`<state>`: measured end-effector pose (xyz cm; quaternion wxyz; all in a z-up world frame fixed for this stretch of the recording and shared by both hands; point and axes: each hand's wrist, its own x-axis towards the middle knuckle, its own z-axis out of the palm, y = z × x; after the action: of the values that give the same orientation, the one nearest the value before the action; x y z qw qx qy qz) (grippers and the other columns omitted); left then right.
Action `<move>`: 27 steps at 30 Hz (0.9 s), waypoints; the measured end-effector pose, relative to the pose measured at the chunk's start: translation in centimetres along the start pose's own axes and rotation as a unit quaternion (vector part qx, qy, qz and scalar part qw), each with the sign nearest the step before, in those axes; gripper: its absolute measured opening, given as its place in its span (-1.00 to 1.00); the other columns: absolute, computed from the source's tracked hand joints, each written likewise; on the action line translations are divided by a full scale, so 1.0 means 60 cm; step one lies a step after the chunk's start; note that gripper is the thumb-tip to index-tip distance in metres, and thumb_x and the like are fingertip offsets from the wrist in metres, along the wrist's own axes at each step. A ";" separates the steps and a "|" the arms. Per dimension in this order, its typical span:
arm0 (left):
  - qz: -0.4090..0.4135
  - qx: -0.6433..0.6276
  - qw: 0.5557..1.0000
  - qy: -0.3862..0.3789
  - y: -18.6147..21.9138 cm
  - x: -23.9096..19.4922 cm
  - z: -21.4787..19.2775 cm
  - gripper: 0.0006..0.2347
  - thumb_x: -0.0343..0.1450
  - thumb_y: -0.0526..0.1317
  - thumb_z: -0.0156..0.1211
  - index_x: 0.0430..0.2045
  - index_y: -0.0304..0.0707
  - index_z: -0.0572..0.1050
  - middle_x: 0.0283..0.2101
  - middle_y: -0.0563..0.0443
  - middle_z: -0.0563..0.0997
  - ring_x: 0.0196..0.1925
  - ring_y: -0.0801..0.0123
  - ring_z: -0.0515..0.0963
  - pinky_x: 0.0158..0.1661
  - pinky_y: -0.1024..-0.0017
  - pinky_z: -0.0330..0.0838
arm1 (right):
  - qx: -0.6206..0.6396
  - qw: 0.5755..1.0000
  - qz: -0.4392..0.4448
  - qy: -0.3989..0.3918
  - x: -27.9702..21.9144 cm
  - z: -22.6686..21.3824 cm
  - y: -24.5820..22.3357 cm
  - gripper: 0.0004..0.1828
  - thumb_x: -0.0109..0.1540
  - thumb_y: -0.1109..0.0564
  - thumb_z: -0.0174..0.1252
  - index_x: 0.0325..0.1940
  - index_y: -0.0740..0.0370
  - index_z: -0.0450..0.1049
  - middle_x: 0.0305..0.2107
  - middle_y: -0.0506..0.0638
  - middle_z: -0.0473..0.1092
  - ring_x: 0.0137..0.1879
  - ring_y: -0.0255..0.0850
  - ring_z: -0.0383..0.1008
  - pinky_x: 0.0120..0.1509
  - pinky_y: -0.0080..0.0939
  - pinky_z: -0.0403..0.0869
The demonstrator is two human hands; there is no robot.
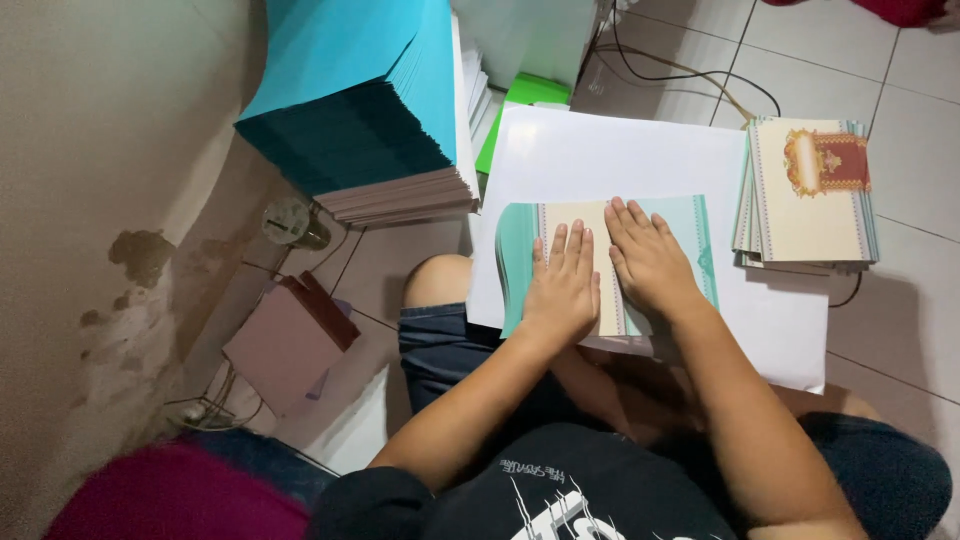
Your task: The person sits on the floor and folds a stack of light blue paper sheets in half. They press the fold flat with their hands and then place the folded sheet onto a growing stack of finished items to the right.
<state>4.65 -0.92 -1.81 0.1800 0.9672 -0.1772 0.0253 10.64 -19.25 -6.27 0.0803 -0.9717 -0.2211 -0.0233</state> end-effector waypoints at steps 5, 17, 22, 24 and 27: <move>-0.007 -0.009 1.000 0.018 0.000 -0.003 0.004 -0.50 0.55 -0.16 -0.36 0.41 -0.43 0.06 0.49 -0.37 0.09 0.56 -0.12 -0.01 0.43 -0.18 -0.36 | -0.002 1.000 0.001 0.004 -0.024 -0.007 -0.021 -0.32 0.44 -0.17 -0.40 0.63 0.07 -0.03 0.55 0.01 -0.05 0.62 -0.08 -0.06 0.62 0.09 -0.10; 0.120 0.064 0.980 -0.144 0.001 0.054 -0.023 -0.37 0.28 -0.16 0.36 0.31 0.05 0.30 0.47 -0.46 0.07 0.55 -0.35 -0.12 0.36 -0.38 -0.28 | 0.267 0.957 0.091 0.061 -0.120 -0.063 -0.036 -0.26 0.45 -0.14 -0.42 0.64 0.19 -0.40 0.56 0.22 -0.37 0.63 0.13 -0.45 0.65 0.12 -0.34; 0.187 0.098 0.956 -0.204 -0.010 0.097 -0.044 -0.15 -0.10 0.06 0.72 0.12 0.20 0.41 0.50 -0.40 0.00 0.57 -0.26 -0.15 0.38 -0.33 -0.17 | 0.478 0.864 0.109 0.116 -0.134 -0.114 -0.039 -0.37 0.47 0.06 -0.45 0.63 0.15 -0.38 0.56 0.17 -0.37 0.64 0.09 -0.47 0.66 0.15 -0.40; 0.222 0.161 0.948 -0.161 -0.016 0.113 -0.016 -0.28 -0.15 0.18 0.68 -0.06 0.25 0.58 0.50 -0.27 0.06 0.58 -0.14 -0.15 0.40 -0.30 -0.19 | 0.554 0.815 0.102 0.134 -0.134 -0.115 -0.035 -0.38 0.47 0.05 -0.51 0.62 0.20 -0.36 0.56 0.20 -0.33 0.64 0.10 -0.44 0.67 0.13 -0.39; 0.246 0.118 0.959 -0.078 -0.020 0.121 -0.072 -0.64 0.31 -0.18 0.41 0.00 0.11 0.52 0.19 -0.07 0.57 0.41 0.13 0.38 0.41 -0.22 -0.14 | 0.643 0.728 0.075 0.226 -0.134 -0.056 -0.008 -0.18 0.44 -0.31 -0.48 0.58 0.34 -0.19 0.53 0.29 -0.21 0.63 0.17 -0.32 0.65 0.22 -0.24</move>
<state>11.94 -0.73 2.63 0.0386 0.9072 -0.4187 0.0139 3.15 -22.78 -3.55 0.7352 -0.6667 -0.0853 -0.0881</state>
